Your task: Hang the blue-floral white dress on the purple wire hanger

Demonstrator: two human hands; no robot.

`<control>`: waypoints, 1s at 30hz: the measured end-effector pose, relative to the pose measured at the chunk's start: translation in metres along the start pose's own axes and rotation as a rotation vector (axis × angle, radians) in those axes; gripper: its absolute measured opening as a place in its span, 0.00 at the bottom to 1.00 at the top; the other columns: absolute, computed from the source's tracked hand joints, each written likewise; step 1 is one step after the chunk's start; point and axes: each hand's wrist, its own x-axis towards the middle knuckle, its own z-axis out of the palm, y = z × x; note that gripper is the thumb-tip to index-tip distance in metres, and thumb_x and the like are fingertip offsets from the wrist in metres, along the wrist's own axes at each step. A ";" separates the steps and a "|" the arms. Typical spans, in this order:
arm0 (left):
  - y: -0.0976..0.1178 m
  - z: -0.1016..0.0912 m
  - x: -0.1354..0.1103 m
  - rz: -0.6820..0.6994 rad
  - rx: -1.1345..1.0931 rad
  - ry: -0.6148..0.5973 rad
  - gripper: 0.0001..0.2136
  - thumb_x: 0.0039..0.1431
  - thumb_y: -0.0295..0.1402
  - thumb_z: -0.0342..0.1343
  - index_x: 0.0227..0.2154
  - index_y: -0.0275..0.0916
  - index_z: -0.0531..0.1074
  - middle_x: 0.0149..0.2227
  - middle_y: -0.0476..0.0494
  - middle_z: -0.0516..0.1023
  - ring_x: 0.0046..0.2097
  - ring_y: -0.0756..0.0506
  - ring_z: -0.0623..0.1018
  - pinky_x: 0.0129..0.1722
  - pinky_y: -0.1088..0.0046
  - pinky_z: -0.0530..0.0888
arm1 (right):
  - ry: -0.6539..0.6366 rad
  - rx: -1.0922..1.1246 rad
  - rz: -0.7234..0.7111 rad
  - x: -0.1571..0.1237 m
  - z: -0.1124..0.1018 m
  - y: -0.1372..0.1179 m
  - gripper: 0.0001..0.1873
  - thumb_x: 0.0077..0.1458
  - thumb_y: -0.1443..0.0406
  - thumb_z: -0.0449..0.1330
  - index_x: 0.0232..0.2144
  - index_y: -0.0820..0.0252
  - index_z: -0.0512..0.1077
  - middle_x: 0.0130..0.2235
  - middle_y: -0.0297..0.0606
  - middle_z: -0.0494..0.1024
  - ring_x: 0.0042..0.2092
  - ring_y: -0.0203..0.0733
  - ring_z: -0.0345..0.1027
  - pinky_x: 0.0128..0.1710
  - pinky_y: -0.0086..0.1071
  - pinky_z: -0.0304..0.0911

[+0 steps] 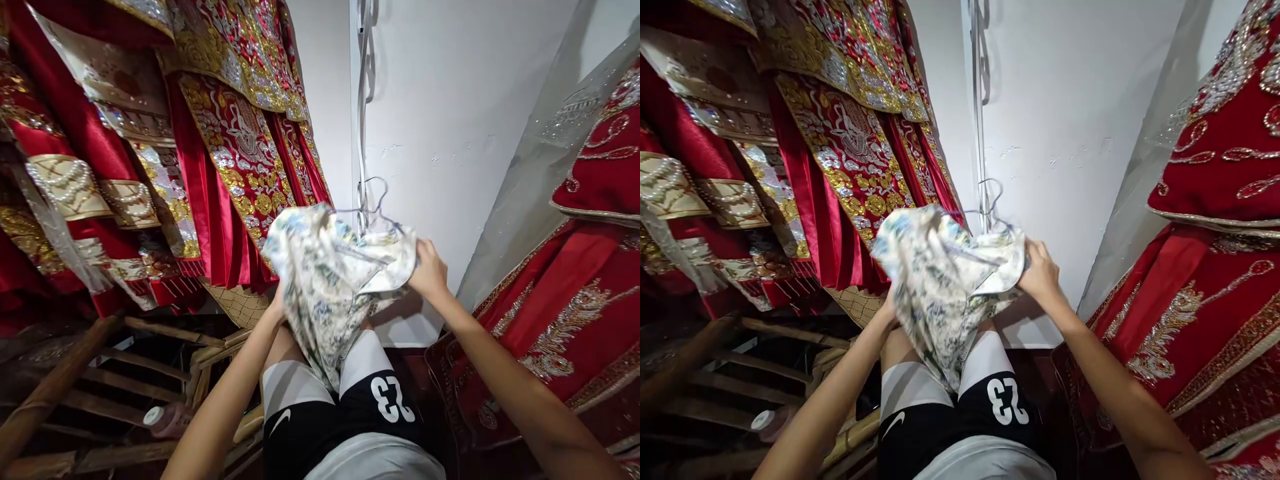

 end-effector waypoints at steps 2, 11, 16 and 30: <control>0.006 -0.020 -0.013 -0.116 0.318 0.177 0.32 0.70 0.55 0.38 0.39 0.34 0.80 0.30 0.38 0.83 0.42 0.38 0.83 0.42 0.64 0.80 | 0.007 -0.039 0.123 0.016 -0.007 0.010 0.30 0.49 0.53 0.65 0.53 0.59 0.73 0.49 0.52 0.75 0.46 0.63 0.72 0.38 0.43 0.67; -0.049 -0.085 -0.066 0.082 1.269 0.626 0.35 0.41 0.46 0.74 0.52 0.38 0.74 0.57 0.33 0.78 0.63 0.31 0.73 0.63 0.56 0.70 | -0.071 0.008 -0.095 0.040 0.002 -0.023 0.31 0.47 0.53 0.65 0.52 0.59 0.72 0.50 0.50 0.75 0.51 0.62 0.70 0.48 0.47 0.68; -0.059 -0.088 -0.114 0.016 1.124 0.806 0.26 0.41 0.38 0.76 0.45 0.36 0.78 0.51 0.30 0.81 0.60 0.29 0.75 0.63 0.51 0.70 | 0.024 0.269 -0.044 -0.030 0.033 -0.014 0.37 0.51 0.58 0.63 0.63 0.57 0.64 0.67 0.49 0.64 0.69 0.63 0.51 0.66 0.57 0.50; -0.092 -0.090 -0.140 0.000 1.161 0.540 0.33 0.45 0.46 0.73 0.53 0.37 0.76 0.54 0.34 0.80 0.62 0.32 0.74 0.68 0.50 0.62 | -0.403 1.066 0.500 -0.129 0.103 -0.066 0.28 0.51 0.39 0.61 0.23 0.55 0.64 0.20 0.30 0.68 0.21 0.34 0.60 0.22 0.29 0.57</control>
